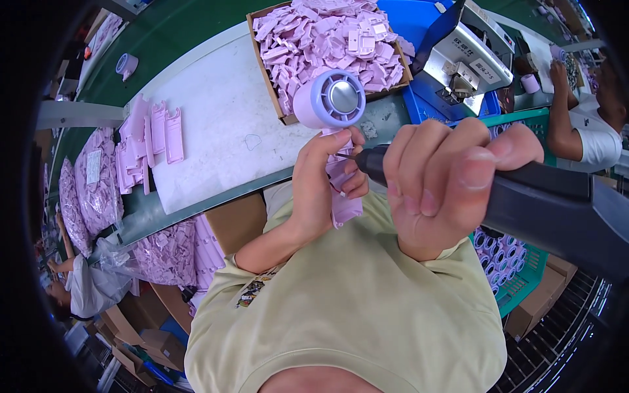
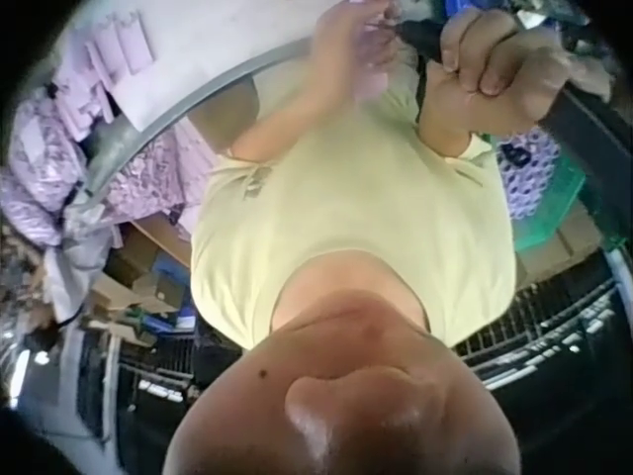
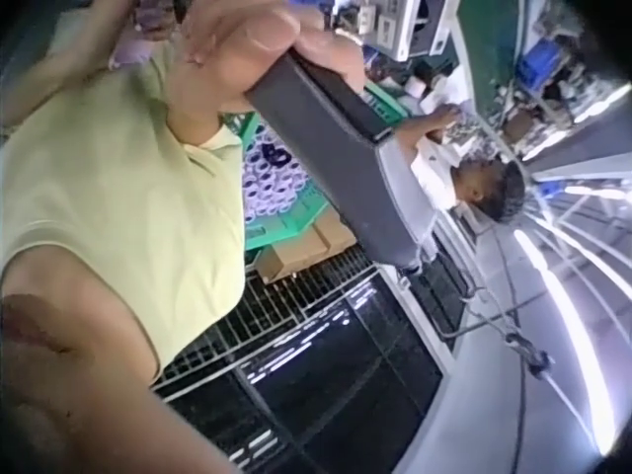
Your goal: The person empties a bag of pink plastic components into a box, fits a fan motor and handle piece together, and secures them with a power screwdriver.
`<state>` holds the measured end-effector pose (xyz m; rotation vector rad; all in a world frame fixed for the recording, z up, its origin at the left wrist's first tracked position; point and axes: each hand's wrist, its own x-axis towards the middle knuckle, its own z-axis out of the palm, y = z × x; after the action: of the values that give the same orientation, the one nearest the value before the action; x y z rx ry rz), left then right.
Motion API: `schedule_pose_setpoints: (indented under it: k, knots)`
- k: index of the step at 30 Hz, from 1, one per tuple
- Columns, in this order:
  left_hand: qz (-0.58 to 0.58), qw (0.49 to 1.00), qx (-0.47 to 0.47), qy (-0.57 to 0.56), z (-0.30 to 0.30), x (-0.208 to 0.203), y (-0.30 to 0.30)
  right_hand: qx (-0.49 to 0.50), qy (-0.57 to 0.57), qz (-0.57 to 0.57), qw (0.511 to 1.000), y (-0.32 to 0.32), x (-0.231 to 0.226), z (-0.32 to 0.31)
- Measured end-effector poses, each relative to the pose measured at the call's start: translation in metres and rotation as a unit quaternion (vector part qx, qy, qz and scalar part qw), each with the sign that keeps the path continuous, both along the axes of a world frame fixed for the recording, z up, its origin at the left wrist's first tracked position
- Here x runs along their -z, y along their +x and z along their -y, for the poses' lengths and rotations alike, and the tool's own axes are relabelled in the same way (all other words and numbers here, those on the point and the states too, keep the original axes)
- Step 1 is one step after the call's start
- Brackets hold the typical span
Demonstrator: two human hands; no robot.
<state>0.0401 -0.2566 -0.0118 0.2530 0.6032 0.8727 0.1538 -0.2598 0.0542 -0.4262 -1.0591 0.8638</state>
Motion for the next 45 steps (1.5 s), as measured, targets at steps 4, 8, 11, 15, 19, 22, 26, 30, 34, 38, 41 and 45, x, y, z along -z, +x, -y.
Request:
schedule_pose_setpoints:
  k: [4, 8, 11, 15, 19, 22, 26, 30, 34, 38, 41, 45]
  knots:
    - [-0.021, 1.000, -0.017, -0.002, -0.001, -0.005, 0.000, 0.002, -0.010, -0.005, 1.000, -0.004, 0.000, -0.001]
    - [-0.112, 0.993, -0.031, -0.020, 0.002, -0.017, 0.003, -0.010, 0.005, -0.032, 0.999, -0.007, 0.003, 0.002]
    - [-0.078, 0.997, -0.015, 0.024, 0.002, -0.013, -0.011, -0.020, 0.058, -0.009, 0.998, -0.006, 0.003, -0.004]
    - [-0.208, 0.965, -0.024, 0.156, -0.020, -0.038, -0.046, 0.026, 0.128, -0.148, 0.980, -0.011, -0.015, -0.007]
    - [-0.416, 0.858, -0.030, 0.298, -0.133, -0.064, -0.106, 0.090, 0.105, -0.110, 0.984, 0.026, -0.007, 0.002]
    - [-0.528, 0.784, 0.012, 0.327, -0.241, -0.040, -0.140, 0.114, -0.023, -0.087, 0.989, 0.042, 0.005, 0.001]
    - [-0.739, 0.485, -0.103, 0.456, -0.334, 0.039, -0.133, 0.217, -0.107, 0.015, 0.970, 0.043, 0.023, -0.016]
    - [-0.790, 0.367, -0.110, 0.479, -0.295, 0.040, -0.164, 0.301, -0.154, 0.168, 0.926, 0.053, 0.033, -0.024]
    - [-0.849, 0.326, 0.000, 0.415, -0.191, 0.002, -0.205, 0.344, -0.222, 0.216, 0.886, 0.061, 0.034, -0.028]
    - [-0.881, 0.347, 0.117, 0.298, -0.106, 0.008, -0.221, 0.368, -0.117, 0.203, 0.900, 0.055, 0.039, -0.031]
    - [-0.868, 0.360, 0.060, 0.337, -0.086, 0.018, -0.218, 0.396, -0.108, 0.246, 0.878, 0.051, 0.049, -0.020]
    - [-0.826, 0.406, 0.055, 0.388, -0.096, 0.026, -0.198, 0.435, -0.038, 0.373, 0.818, 0.050, 0.049, 0.015]
